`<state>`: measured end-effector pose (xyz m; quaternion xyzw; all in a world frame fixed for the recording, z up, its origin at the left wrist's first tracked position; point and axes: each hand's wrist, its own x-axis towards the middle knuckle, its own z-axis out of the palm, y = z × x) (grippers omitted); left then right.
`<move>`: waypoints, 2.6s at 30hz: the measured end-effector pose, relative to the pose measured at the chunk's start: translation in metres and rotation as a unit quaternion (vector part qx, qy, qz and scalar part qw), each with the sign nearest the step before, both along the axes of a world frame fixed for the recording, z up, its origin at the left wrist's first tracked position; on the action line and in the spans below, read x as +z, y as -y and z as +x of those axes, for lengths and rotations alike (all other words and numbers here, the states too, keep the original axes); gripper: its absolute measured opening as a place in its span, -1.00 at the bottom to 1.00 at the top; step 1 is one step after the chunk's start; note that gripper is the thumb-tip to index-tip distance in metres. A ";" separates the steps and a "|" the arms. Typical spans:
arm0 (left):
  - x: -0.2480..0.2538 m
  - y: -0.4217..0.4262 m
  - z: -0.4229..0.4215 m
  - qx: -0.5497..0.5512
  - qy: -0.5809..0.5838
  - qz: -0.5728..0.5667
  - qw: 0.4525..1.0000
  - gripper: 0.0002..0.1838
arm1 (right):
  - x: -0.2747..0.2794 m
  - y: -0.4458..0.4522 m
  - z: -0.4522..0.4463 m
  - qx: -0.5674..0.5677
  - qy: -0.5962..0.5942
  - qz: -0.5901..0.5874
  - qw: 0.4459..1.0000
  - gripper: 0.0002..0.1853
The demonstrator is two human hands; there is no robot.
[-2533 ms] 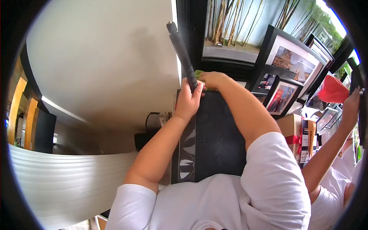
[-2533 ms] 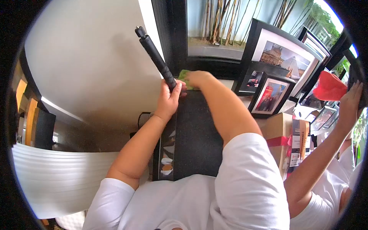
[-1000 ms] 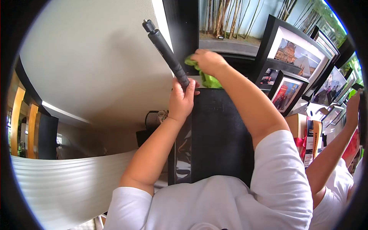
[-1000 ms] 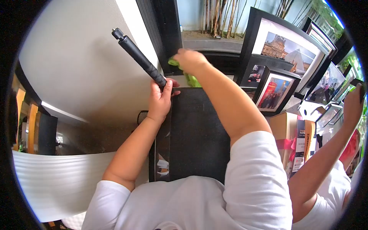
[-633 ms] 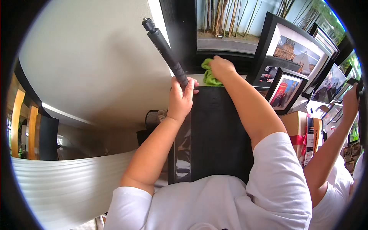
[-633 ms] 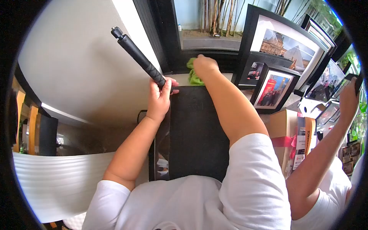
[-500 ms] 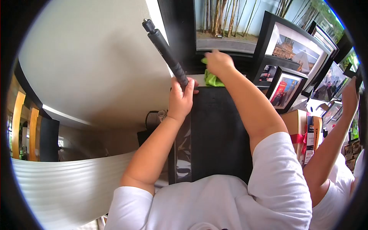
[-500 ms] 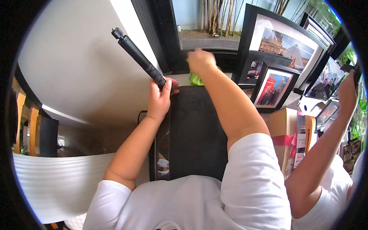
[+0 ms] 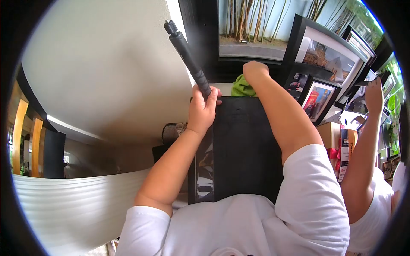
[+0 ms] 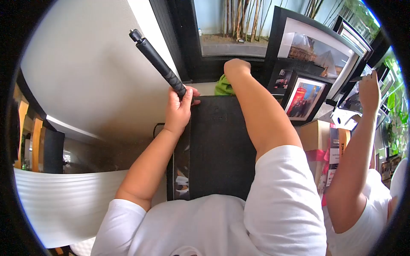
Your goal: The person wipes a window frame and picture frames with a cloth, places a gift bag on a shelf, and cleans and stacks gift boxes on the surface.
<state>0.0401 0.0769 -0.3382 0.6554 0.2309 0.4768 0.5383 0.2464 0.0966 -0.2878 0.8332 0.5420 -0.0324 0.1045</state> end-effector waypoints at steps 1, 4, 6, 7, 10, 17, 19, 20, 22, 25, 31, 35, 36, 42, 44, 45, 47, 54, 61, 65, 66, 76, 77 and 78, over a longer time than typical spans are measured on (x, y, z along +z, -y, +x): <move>0.000 0.000 0.000 -0.003 -0.001 -0.005 1.000 -0.82 | 0.001 -0.003 0.001 0.012 -0.002 0.027 1.000 -0.75; -0.001 -0.001 0.001 -0.008 0.000 -0.013 1.000 -0.82 | -0.002 -0.021 0.000 0.136 0.070 0.280 0.948 -0.78; -0.002 -0.001 0.001 -0.004 0.002 -0.008 1.000 -0.82 | 0.014 -0.021 -0.022 0.110 -0.094 0.486 0.862 -0.76; -0.001 0.000 0.001 0.001 0.010 -0.017 1.000 -0.80 | 0.011 -0.030 -0.022 0.087 -0.146 0.587 0.791 -0.71; 0.000 0.000 0.001 0.009 0.019 -0.031 0.999 -0.79 | 0.003 -0.049 -0.032 0.091 -0.206 0.682 0.696 -0.60; -0.005 -0.001 0.001 -0.004 0.002 0.008 1.000 -0.81 | -0.055 -0.032 -0.015 0.154 -0.165 0.412 0.883 -0.59; -0.003 -0.002 0.002 -0.003 -0.007 0.011 1.000 -0.81 | -0.057 -0.027 -0.009 0.148 -0.136 0.304 0.931 -0.59; -0.003 -0.002 0.001 0.002 -0.018 0.012 1.000 -0.81 | -0.046 -0.025 -0.017 0.125 -0.139 0.266 0.946 -0.59; -0.002 -0.001 0.000 0.007 -0.043 -0.006 0.999 -0.82 | -0.031 -0.033 -0.020 0.103 -0.180 0.265 0.942 -0.66; 0.005 0.000 -0.003 0.004 -0.051 -0.047 0.998 -0.82 | 0.034 -0.036 -0.029 0.140 -0.231 0.595 0.757 -0.65; -0.001 0.000 0.001 -0.017 0.021 -0.009 1.000 -0.81 | 0.252 -0.085 -0.018 0.246 -0.096 0.787 0.558 -0.62; 0.001 0.000 0.000 -0.012 0.009 0.001 1.000 -0.81 | 0.307 -0.088 -0.042 0.173 -0.016 0.722 0.669 -0.49; 0.001 0.000 -0.001 -0.009 0.001 0.011 1.000 -0.82 | 0.303 -0.090 -0.045 0.133 0.068 0.708 0.690 -0.48; 0.004 0.002 0.000 0.006 -0.016 0.045 0.999 -0.81 | 0.171 -0.080 -0.034 0.136 0.124 0.676 0.714 -0.51; 0.007 0.002 0.000 -0.001 -0.019 0.001 1.000 -0.80 | 0.114 -0.067 -0.034 0.151 0.107 0.647 0.740 -0.50; 0.008 0.004 0.000 -0.004 -0.012 -0.020 1.000 -0.80 | 0.091 -0.058 -0.035 0.170 0.076 0.644 0.742 -0.50; 0.009 0.005 -0.001 -0.005 -0.025 -0.026 0.999 -0.81 | 0.047 -0.045 -0.033 0.191 0.042 0.615 0.764 -0.55; -0.002 0.000 0.002 0.007 -0.027 0.036 0.999 -0.81 | -0.038 -0.018 -0.019 0.218 0.002 0.339 0.915 -0.66; 0.002 0.002 0.000 -0.004 -0.024 -0.017 1.000 -0.79 | 0.073 -0.026 -0.024 0.199 -0.199 0.225 0.933 -0.66; 0.003 0.001 0.001 -0.011 -0.025 0.004 1.000 -0.81 | 0.221 -0.022 -0.028 0.205 -0.122 0.601 0.762 -0.71; 0.003 0.002 0.001 -0.011 -0.022 0.003 1.000 -0.81 | 0.255 -0.029 -0.029 0.224 -0.018 0.680 0.698 -0.73; 0.003 0.002 -0.001 0.000 -0.020 0.016 1.000 -0.79 | 0.278 -0.092 -0.056 0.166 0.290 0.686 0.647 -0.53; 0.003 0.002 -0.001 -0.004 -0.031 0.019 0.999 -0.79 | 0.245 -0.105 -0.045 0.185 0.221 0.671 0.683 -0.37; 0.003 0.002 -0.002 -0.003 -0.032 0.014 0.999 -0.79 | 0.207 -0.101 -0.042 0.217 0.215 0.670 0.677 -0.42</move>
